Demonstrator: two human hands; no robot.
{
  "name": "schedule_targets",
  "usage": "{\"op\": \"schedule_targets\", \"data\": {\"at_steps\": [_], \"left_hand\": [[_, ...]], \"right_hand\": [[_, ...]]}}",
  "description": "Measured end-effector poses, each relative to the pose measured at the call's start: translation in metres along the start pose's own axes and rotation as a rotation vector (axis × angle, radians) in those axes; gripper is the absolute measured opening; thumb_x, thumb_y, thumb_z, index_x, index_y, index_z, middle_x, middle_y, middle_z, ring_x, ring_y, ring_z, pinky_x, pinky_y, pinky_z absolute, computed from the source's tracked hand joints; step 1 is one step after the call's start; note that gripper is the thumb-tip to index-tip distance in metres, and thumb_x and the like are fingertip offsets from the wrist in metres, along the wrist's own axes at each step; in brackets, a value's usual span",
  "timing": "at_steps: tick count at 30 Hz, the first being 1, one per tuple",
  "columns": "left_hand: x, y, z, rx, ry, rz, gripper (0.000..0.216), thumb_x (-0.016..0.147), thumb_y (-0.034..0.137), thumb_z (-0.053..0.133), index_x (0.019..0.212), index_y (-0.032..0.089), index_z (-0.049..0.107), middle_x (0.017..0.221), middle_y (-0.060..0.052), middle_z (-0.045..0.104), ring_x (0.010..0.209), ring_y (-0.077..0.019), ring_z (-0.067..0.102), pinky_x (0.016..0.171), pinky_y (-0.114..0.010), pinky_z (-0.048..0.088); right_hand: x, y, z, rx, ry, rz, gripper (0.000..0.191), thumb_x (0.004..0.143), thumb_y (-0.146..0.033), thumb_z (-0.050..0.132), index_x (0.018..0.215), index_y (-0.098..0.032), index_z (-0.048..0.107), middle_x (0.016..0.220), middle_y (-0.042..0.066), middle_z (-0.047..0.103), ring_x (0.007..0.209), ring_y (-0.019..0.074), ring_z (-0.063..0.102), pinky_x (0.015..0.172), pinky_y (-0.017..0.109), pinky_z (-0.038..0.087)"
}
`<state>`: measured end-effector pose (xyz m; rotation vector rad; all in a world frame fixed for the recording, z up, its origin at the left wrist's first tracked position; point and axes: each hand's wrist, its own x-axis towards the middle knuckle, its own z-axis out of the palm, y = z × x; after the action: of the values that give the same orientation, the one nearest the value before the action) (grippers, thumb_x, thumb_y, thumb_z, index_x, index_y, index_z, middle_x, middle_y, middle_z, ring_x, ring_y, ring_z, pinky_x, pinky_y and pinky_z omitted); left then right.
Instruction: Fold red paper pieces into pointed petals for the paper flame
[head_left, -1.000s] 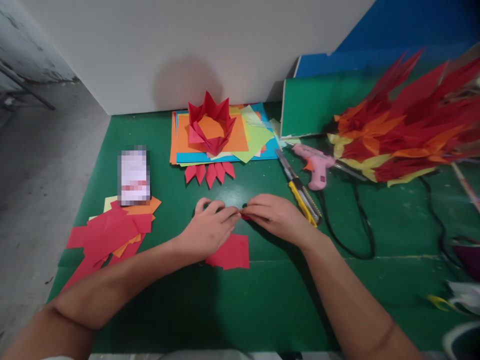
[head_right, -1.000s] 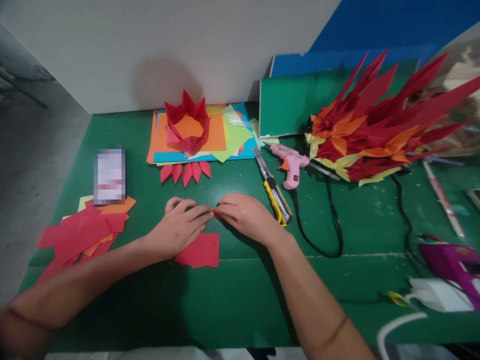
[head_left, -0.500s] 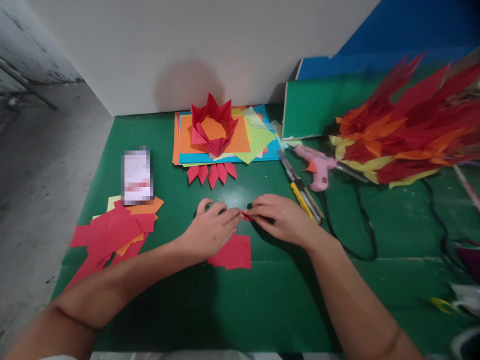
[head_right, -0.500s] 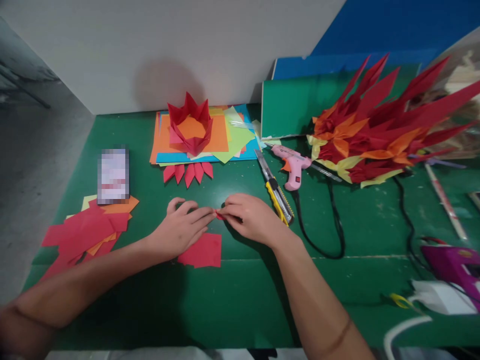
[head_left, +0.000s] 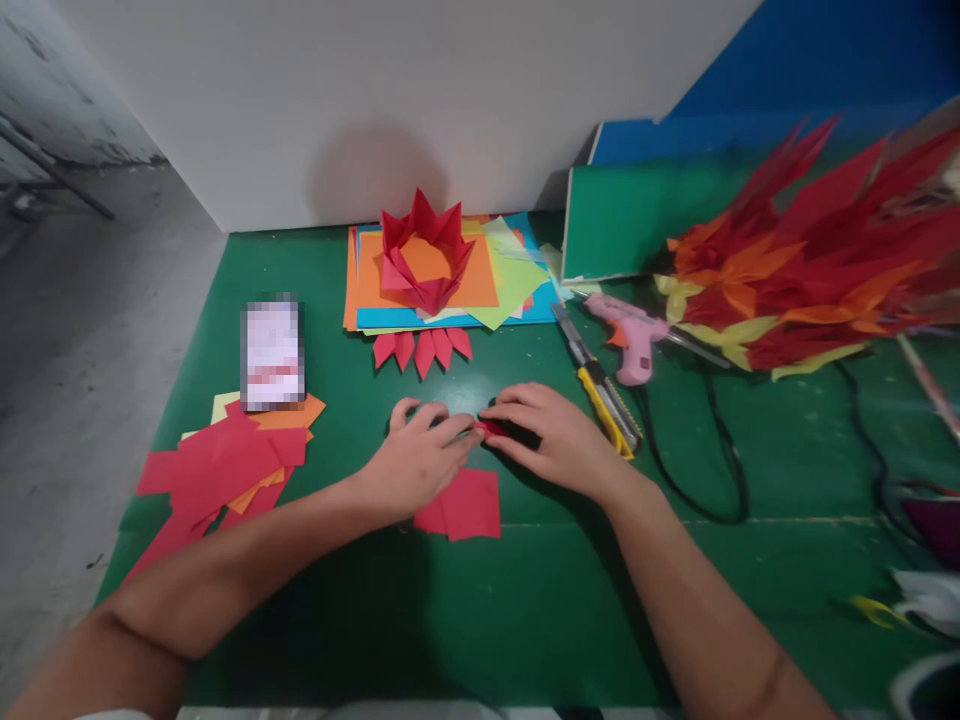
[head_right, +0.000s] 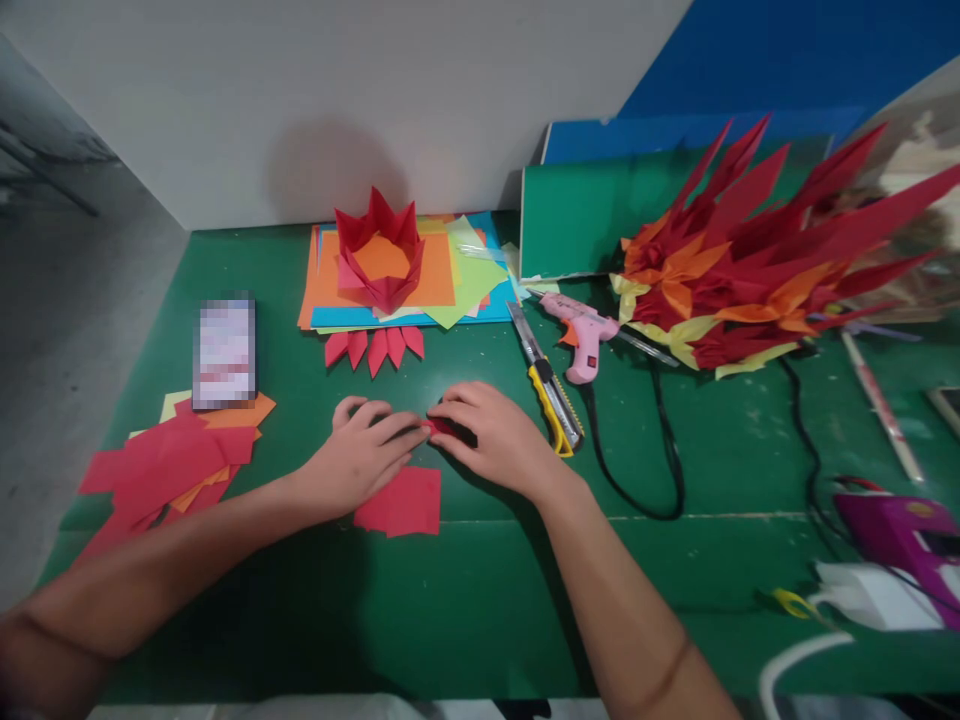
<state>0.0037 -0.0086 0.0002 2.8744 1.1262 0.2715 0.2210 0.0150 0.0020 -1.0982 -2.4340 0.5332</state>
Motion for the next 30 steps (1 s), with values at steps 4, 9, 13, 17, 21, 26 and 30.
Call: {"op": "schedule_targets", "data": {"at_steps": [4,9,13,17,21,26,30], "left_hand": [[0.002,-0.003,-0.001,-0.060,0.007,0.000,0.027,0.093,0.020,0.043,0.114,0.025,0.060,0.112,-0.002,0.063,0.098,-0.0201,0.047,0.089,-0.042,0.027],[0.004,-0.007,-0.003,-0.201,0.031,-0.021,0.025,0.093,0.021,0.044,0.109,0.026,0.063,0.107,-0.001,0.065,0.096,-0.0188,0.048,0.087,-0.040,0.026],[0.005,-0.007,-0.003,-0.336,0.064,-0.085,0.021,0.093,0.022,0.045,0.101,0.025,0.065,0.102,0.000,0.066,0.094,-0.0172,0.049,0.088,-0.039,0.026],[0.007,-0.008,-0.001,-0.420,0.091,-0.217,0.022,0.089,0.030,0.054,0.109,0.022,0.060,0.093,-0.001,0.065,0.091,-0.0168,0.051,0.083,-0.035,0.029],[0.012,-0.008,-0.003,-0.478,0.113,-0.271,0.016,0.086,0.033,0.059,0.095,0.021,0.064,0.090,-0.002,0.063,0.087,-0.0177,0.050,0.078,-0.034,0.031],[0.020,-0.009,-0.010,-0.946,0.102,-0.401,0.014,0.087,0.026,0.055,0.079,0.017,0.062,0.075,0.001,0.061,0.065,-0.0102,0.050,0.063,-0.025,0.038],[0.027,-0.009,-0.017,-1.323,0.047,-0.678,0.014,0.084,0.027,0.057,0.078,0.016,0.057,0.060,0.004,0.056,0.053,-0.0075,0.050,0.051,-0.020,0.038]], "right_hand": [[0.001,-0.002,0.003,0.042,-0.040,0.025,0.013,0.086,-0.028,0.058,0.094,-0.019,0.063,0.094,0.009,0.061,0.089,0.0219,0.056,0.078,0.038,0.047],[0.004,-0.006,0.003,0.080,-0.044,0.085,0.006,0.084,-0.023,0.059,0.090,-0.020,0.058,0.093,0.008,0.060,0.088,0.0215,0.055,0.077,0.035,0.046],[0.005,-0.009,0.004,0.098,-0.049,0.111,0.004,0.082,-0.019,0.059,0.084,-0.020,0.055,0.087,0.006,0.061,0.082,0.0198,0.055,0.072,0.032,0.043],[0.005,-0.011,0.006,0.180,-0.034,0.158,0.008,0.082,-0.016,0.057,0.076,-0.020,0.054,0.073,0.001,0.059,0.070,0.0159,0.053,0.063,0.027,0.040],[0.006,-0.017,0.011,0.382,0.034,0.251,0.002,0.082,-0.019,0.057,0.083,-0.020,0.058,0.071,0.000,0.058,0.064,0.0133,0.052,0.058,0.025,0.041],[0.009,-0.022,0.018,0.731,0.152,0.328,0.023,0.078,-0.038,0.066,0.090,-0.021,0.056,0.075,0.000,0.057,0.063,0.0121,0.052,0.056,0.025,0.045],[0.010,-0.020,0.017,0.855,0.190,0.383,0.028,0.081,-0.047,0.060,0.091,-0.021,0.057,0.076,0.001,0.060,0.064,0.0132,0.056,0.058,0.027,0.048]]}}
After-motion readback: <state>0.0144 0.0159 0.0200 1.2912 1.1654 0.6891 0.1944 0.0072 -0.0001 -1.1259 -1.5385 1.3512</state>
